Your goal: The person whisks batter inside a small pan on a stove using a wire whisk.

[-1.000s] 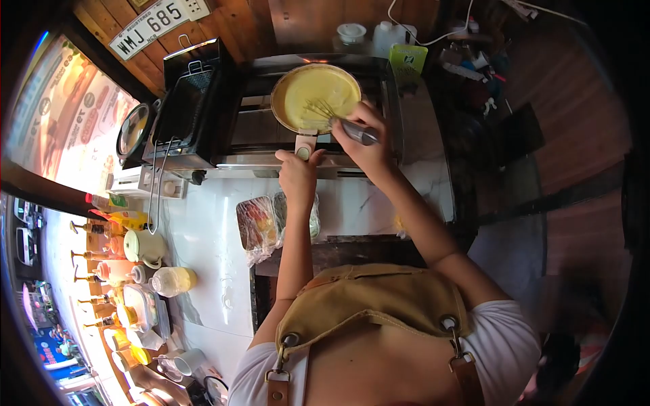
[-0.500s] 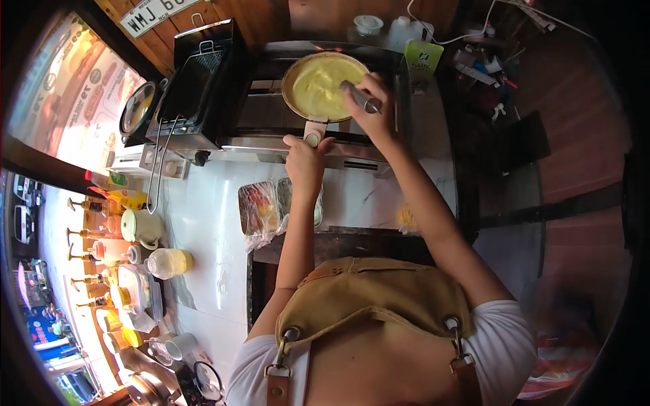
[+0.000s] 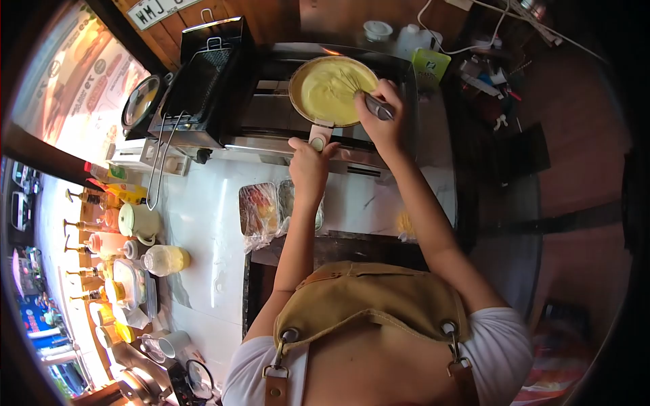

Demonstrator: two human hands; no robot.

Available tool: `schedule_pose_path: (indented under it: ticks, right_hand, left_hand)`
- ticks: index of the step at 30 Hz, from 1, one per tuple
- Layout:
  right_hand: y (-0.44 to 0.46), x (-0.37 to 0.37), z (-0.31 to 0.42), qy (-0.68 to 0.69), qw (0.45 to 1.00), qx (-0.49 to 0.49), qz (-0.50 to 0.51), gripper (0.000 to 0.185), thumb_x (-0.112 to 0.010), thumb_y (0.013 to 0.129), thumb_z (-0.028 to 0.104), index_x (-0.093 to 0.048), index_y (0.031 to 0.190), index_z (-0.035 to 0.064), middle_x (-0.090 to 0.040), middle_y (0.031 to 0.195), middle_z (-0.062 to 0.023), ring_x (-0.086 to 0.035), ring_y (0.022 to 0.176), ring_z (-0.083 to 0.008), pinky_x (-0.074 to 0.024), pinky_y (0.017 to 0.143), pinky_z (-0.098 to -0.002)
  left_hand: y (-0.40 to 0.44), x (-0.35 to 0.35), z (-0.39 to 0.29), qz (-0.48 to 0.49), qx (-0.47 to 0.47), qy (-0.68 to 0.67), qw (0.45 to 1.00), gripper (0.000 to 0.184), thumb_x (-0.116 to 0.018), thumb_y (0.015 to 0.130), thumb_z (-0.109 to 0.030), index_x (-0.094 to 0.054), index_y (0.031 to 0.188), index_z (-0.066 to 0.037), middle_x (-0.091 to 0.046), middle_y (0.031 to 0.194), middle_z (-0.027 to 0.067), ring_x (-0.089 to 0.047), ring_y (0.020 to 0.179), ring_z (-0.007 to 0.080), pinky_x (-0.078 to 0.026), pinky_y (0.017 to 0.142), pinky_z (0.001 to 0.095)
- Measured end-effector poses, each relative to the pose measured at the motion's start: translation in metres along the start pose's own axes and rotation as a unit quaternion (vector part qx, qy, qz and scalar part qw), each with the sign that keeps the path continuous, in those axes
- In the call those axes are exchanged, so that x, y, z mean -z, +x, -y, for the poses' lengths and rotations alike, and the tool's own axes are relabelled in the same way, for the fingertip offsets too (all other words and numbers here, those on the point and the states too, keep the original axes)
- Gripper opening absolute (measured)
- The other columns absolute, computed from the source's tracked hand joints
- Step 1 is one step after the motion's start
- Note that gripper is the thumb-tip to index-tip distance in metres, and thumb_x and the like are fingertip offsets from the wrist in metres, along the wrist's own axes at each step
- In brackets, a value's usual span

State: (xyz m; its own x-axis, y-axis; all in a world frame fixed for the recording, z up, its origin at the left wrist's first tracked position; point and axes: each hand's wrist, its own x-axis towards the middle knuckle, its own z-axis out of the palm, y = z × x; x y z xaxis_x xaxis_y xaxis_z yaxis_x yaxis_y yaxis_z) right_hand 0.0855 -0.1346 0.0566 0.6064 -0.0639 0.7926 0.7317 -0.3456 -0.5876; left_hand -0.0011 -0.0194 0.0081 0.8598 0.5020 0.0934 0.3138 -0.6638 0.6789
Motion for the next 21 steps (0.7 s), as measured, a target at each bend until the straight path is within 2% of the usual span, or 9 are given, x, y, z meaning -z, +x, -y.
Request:
schedule_pose_path:
  ticks: [3, 6, 7, 9, 10, 13, 14, 17, 21]
  right_hand:
    - [-0.004, 0.007, 0.021, -0.007, 0.999, 0.003, 0.040, 0.024, -0.063, 0.063, 0.001, -0.039, 0.061, 0.0033, -0.044, 0.059, -0.0075, -0.044, 0.051, -0.0209, -0.0356, 0.048, -0.0306]
    - [-0.006, -0.007, 0.014, 0.078, 0.992, -0.012, 0.104, 0.024, -0.062, 0.065, 0.001, -0.039, 0.062, 0.0035, -0.041, 0.058, -0.0074, -0.042, 0.050, -0.0207, -0.0346, 0.047, -0.0311]
    - [-0.005, -0.011, 0.008, 0.078, 0.991, -0.013, 0.104, 0.024, -0.062, 0.065, 0.001, -0.039, 0.062, 0.0035, -0.041, 0.058, -0.0074, -0.042, 0.050, -0.0207, -0.0346, 0.047, -0.0311]
    - [-0.001, -0.017, -0.002, 0.018, 0.997, 0.056, 0.043, 0.023, -0.062, 0.066, 0.002, -0.039, 0.062, 0.0038, -0.040, 0.057, -0.0078, -0.042, 0.051, -0.0205, -0.0347, 0.047, -0.0317]
    - [0.000, -0.014, 0.002, -0.020, 0.999, 0.020, 0.032, 0.023, -0.062, 0.066, 0.004, -0.039, 0.062, 0.0044, -0.042, 0.056, -0.0076, -0.045, 0.050, -0.0223, -0.0362, 0.047, -0.0333]
    - [0.000, 0.001, 0.021, -0.061, 0.997, 0.034, 0.035, 0.023, -0.063, 0.065, 0.006, -0.040, 0.061, 0.0052, -0.043, 0.055, -0.0074, -0.047, 0.049, -0.0243, -0.0380, 0.046, -0.0344]
    - [-0.003, 0.006, 0.032, -0.051, 0.997, 0.018, 0.059, 0.024, -0.064, 0.064, 0.008, -0.041, 0.061, 0.0059, -0.044, 0.055, -0.0074, -0.049, 0.048, -0.0252, -0.0395, 0.046, -0.0338]
    - [-0.008, 0.005, 0.035, 0.021, 0.992, 0.057, 0.108, 0.023, -0.063, 0.065, 0.004, -0.041, 0.062, 0.0044, -0.044, 0.058, -0.0077, -0.048, 0.049, -0.0236, -0.0389, 0.045, -0.0316]
    - [-0.009, -0.009, -0.005, 0.021, 0.995, 0.062, 0.071, 0.024, -0.063, 0.067, 0.004, -0.040, 0.062, 0.0042, -0.043, 0.058, -0.0081, -0.046, 0.047, -0.0217, -0.0376, 0.044, -0.0310]
  left_hand:
    - [-0.002, 0.001, 0.002, 0.016, -0.002, 0.000, 1.000, 0.065, -0.068, 0.068, -0.046, -0.032, 0.088, 0.004, -0.058, 0.068, 0.0268, -0.059, 0.068, 0.0427, -0.048, 0.057, 0.0440]
    - [-0.003, 0.001, 0.001, 0.001, -0.009, -0.007, 1.000, 0.064, -0.069, 0.069, -0.044, -0.032, 0.088, 0.005, -0.058, 0.068, 0.0267, -0.059, 0.068, 0.0430, -0.048, 0.058, 0.0438]
    - [-0.004, 0.002, 0.000, 0.002, -0.008, -0.007, 1.000, 0.064, -0.069, 0.069, -0.044, -0.032, 0.088, 0.005, -0.058, 0.068, 0.0267, -0.059, 0.068, 0.0430, -0.048, 0.058, 0.0438]
    - [-0.003, 0.005, -0.002, 0.003, -0.010, -0.014, 1.000, 0.063, -0.069, 0.069, -0.043, -0.032, 0.088, 0.004, -0.058, 0.069, 0.0265, -0.059, 0.069, 0.0431, -0.048, 0.058, 0.0437]
    - [-0.002, 0.006, -0.002, -0.003, -0.007, -0.016, 1.000, 0.063, -0.069, 0.069, -0.043, -0.032, 0.088, 0.004, -0.058, 0.069, 0.0265, -0.059, 0.069, 0.0431, -0.048, 0.058, 0.0437]
    - [-0.002, 0.006, 0.000, 0.024, 0.004, -0.022, 0.999, 0.063, -0.069, 0.069, -0.043, -0.032, 0.088, 0.004, -0.058, 0.069, 0.0265, -0.059, 0.069, 0.0430, -0.048, 0.059, 0.0437]
    - [-0.003, 0.006, -0.001, 0.017, 0.002, -0.021, 1.000, 0.063, -0.069, 0.069, -0.043, -0.032, 0.088, 0.004, -0.058, 0.070, 0.0264, -0.059, 0.069, 0.0429, -0.048, 0.059, 0.0438]
    - [-0.002, 0.002, 0.000, 0.013, -0.004, -0.016, 1.000, 0.064, -0.069, 0.069, -0.043, -0.032, 0.089, 0.004, -0.059, 0.070, 0.0263, -0.059, 0.069, 0.0426, -0.048, 0.059, 0.0438]
    - [-0.001, 0.001, 0.001, 0.013, 0.004, -0.006, 1.000, 0.066, -0.068, 0.068, -0.048, -0.034, 0.087, 0.005, -0.058, 0.069, 0.0264, -0.059, 0.071, 0.0431, -0.048, 0.060, 0.0448]
